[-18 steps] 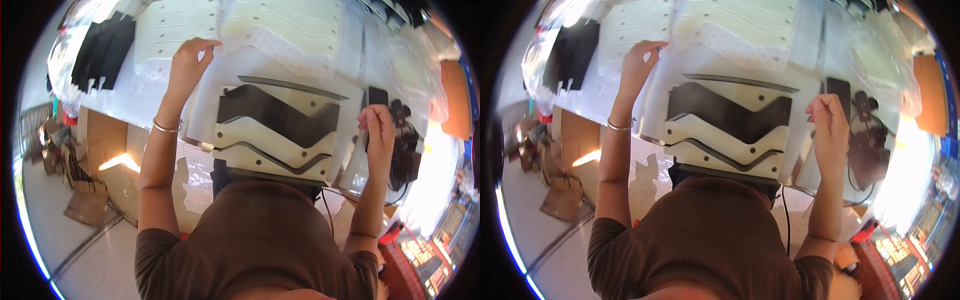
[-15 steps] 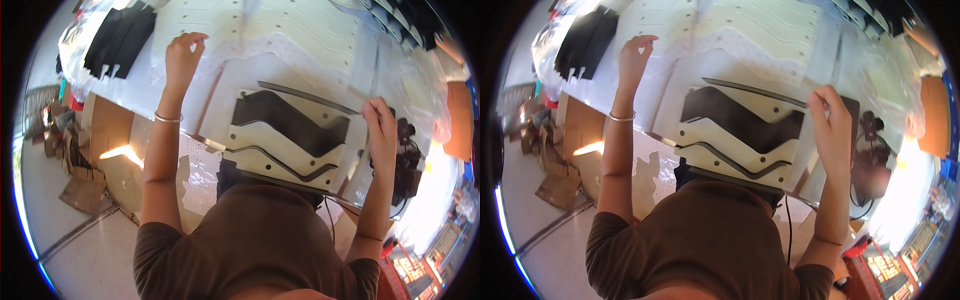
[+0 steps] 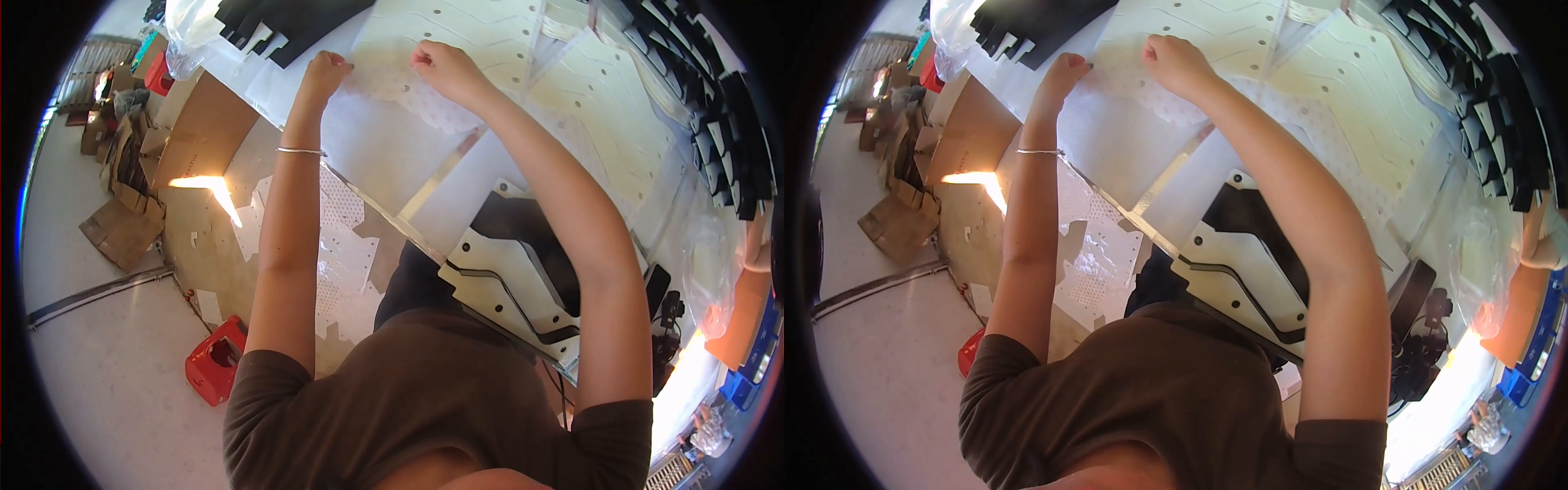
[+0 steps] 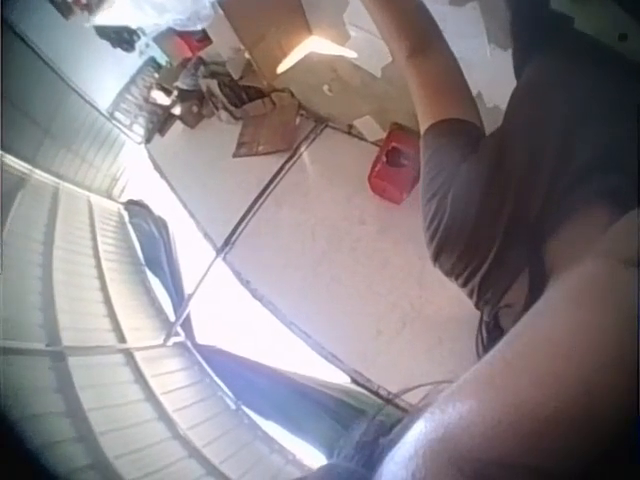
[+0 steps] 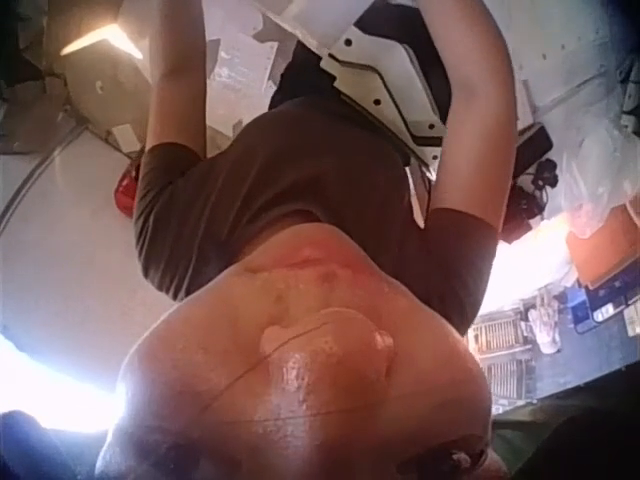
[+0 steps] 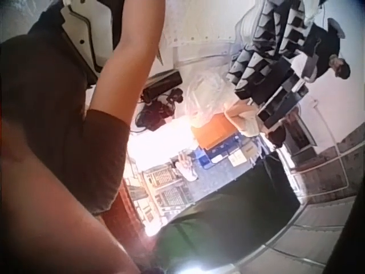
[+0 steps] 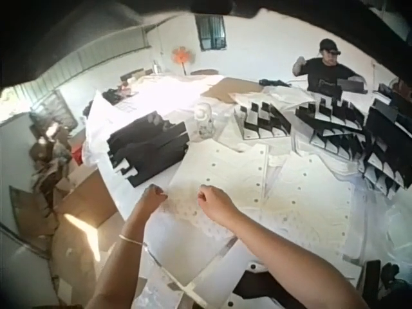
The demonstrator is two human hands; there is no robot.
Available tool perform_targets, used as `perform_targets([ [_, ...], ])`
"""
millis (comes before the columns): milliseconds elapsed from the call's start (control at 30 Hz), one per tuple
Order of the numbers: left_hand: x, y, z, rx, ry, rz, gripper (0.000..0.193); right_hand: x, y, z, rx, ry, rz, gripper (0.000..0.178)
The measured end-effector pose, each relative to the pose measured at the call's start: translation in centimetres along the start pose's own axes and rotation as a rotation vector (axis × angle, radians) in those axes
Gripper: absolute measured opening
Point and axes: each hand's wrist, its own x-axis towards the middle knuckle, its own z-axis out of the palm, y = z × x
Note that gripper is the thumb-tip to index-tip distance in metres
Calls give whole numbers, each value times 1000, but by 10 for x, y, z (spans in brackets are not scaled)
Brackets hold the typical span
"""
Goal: Assembling toy components by peeling adhesive backing from foam liners and sticking them onto plastic parts.
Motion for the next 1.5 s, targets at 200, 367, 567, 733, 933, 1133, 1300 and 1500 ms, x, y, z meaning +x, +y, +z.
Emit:
perform_targets([
  [200, -3, 29, -33, -484, -217, -339, 22, 49, -17, 64, -77, 165, -83, 15],
  [367, 7, 6, -44, -660, -491, -337, 18, 49, -42, 71, -209, 165, -23, 31],
  [567, -14, 15, -18, -1108, -465, -176, 26, 44, -36, 57, -169, 243, 17, 35],
  [733, -10, -2, -14, -997, -374, 14, 29, 40, -49, 51, -194, 206, -9, 30],
  [933, -22, -5, -10, -859, -382, 37, 23, 42, -50, 54, -336, 218, -79, 23],
  [1133, -31, 5, -14, -722, -412, -31, 23, 41, -35, 53, -76, 92, -42, 23],
  [1300, -19, -29, -28, -667, -367, 31, 29, 47, -51, 77, -199, 187, -63, 22],
  [1500, 18, -41, -34, -561, -343, -73, 24, 65, -40, 64, -59, 250, 136, 30],
])
